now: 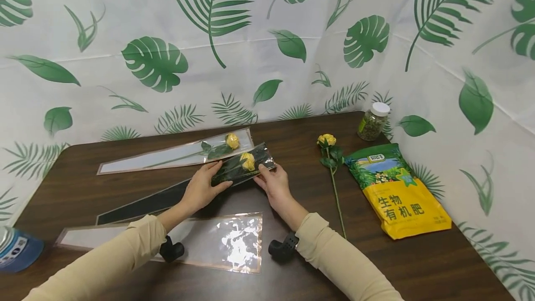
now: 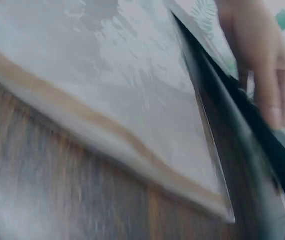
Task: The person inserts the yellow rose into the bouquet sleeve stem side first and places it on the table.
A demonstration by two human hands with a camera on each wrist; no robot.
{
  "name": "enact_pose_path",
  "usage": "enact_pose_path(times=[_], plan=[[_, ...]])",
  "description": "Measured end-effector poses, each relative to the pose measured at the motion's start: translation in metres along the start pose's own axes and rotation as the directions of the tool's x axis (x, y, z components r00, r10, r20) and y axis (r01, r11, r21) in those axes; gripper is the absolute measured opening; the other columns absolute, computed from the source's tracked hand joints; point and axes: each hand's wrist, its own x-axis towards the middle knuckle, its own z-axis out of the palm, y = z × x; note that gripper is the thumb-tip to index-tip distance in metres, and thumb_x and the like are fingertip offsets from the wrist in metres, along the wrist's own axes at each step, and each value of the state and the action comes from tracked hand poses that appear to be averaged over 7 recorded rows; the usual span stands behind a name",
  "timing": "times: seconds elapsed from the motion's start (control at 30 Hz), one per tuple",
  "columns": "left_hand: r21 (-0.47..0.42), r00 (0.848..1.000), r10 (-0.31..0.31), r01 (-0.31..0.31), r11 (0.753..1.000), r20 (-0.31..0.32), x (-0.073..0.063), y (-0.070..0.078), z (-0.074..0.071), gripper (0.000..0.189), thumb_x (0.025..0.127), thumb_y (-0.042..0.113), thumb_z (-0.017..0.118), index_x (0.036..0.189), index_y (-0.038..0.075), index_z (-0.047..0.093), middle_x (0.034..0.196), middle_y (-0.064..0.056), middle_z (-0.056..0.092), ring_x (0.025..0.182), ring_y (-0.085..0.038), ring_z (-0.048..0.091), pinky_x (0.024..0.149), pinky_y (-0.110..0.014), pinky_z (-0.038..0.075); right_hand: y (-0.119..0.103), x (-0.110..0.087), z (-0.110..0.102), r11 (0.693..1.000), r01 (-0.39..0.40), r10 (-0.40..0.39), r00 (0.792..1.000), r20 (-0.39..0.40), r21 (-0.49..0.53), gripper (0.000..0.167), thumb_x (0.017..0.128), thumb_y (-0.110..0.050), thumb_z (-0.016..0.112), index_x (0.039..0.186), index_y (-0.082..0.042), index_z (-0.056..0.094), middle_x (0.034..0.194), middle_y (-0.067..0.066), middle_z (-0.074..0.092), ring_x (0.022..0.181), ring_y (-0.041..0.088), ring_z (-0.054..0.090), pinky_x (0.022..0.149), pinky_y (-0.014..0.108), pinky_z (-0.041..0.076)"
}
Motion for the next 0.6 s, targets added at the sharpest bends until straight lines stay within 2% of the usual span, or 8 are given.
enact_pose_path(times=[0.1, 0.23, 0.4, 0.5, 0.6], plan=[[0.109, 0.996, -0.007, -0.003, 0.994, 0.093, -0.005, -0.005, -0.002, 0.070, 0.085, 0.036, 0.068, 0.140, 0.000, 0.042, 0.142, -0.019, 0.043, 0.126, -0.038, 0.044, 0.095, -0.051, 0.042, -0.002, -0.003, -0.005, 0.995, -0.082, 0.083, 0.997, 0.009, -0.049, 0.042, 0.098, -0.008, 0.046, 0.133, 0.013, 0.036, 0.099, 0.010, 0.059, 0.076, 0.009, 0.064, 0.073, 0.023, 0.054], [0.202, 0.987, 0.002, -0.034, 0.979, 0.158, -0.009, -0.011, -0.003, 0.069, 0.086, 0.035, 0.067, 0.139, -0.002, 0.042, 0.142, -0.021, 0.042, 0.126, -0.038, 0.044, 0.094, -0.050, 0.043, -0.004, -0.009, -0.014, 0.974, -0.137, 0.149, 0.987, 0.057, -0.179, 0.038, 0.097, -0.005, 0.048, 0.129, 0.013, 0.041, 0.083, 0.005, 0.060, 0.067, 0.011, 0.065, 0.070, 0.026, 0.055], [0.259, 0.976, 0.045, -0.101, 0.961, 0.214, -0.007, -0.017, -0.008, 0.066, 0.087, 0.034, 0.066, 0.136, -0.005, 0.044, 0.141, -0.025, 0.041, 0.126, -0.040, 0.044, 0.096, -0.049, 0.043, -0.009, -0.013, -0.023, 0.922, -0.113, 0.162, 0.981, 0.105, -0.370, 0.039, 0.094, -0.001, 0.052, 0.128, 0.014, 0.040, 0.072, 0.005, 0.059, 0.058, 0.011, 0.065, 0.061, 0.025, 0.055], [0.263, 0.971, 0.071, -0.132, 0.956, 0.227, -0.001, -0.021, -0.011, 0.064, 0.087, 0.033, 0.065, 0.135, -0.005, 0.045, 0.142, -0.025, 0.041, 0.129, -0.039, 0.041, 0.100, -0.049, 0.040, -0.012, -0.011, -0.027, 0.877, -0.063, 0.144, 0.980, 0.135, -0.477, 0.035, 0.094, -0.001, 0.053, 0.123, 0.015, 0.041, 0.074, 0.007, 0.060, 0.054, 0.010, 0.064, 0.056, 0.024, 0.055], [0.240, 0.964, 0.086, -0.148, 0.959, 0.251, 0.003, -0.025, -0.012, 0.064, 0.089, 0.031, 0.064, 0.136, -0.006, 0.043, 0.144, -0.025, 0.038, 0.132, -0.039, 0.036, 0.104, -0.049, 0.035, -0.013, -0.009, -0.031, 0.844, -0.030, 0.141, 0.976, 0.167, -0.535, 0.031, 0.094, -0.002, 0.054, 0.118, 0.015, 0.043, 0.076, 0.010, 0.062, 0.053, 0.010, 0.063, 0.054, 0.024, 0.054]])
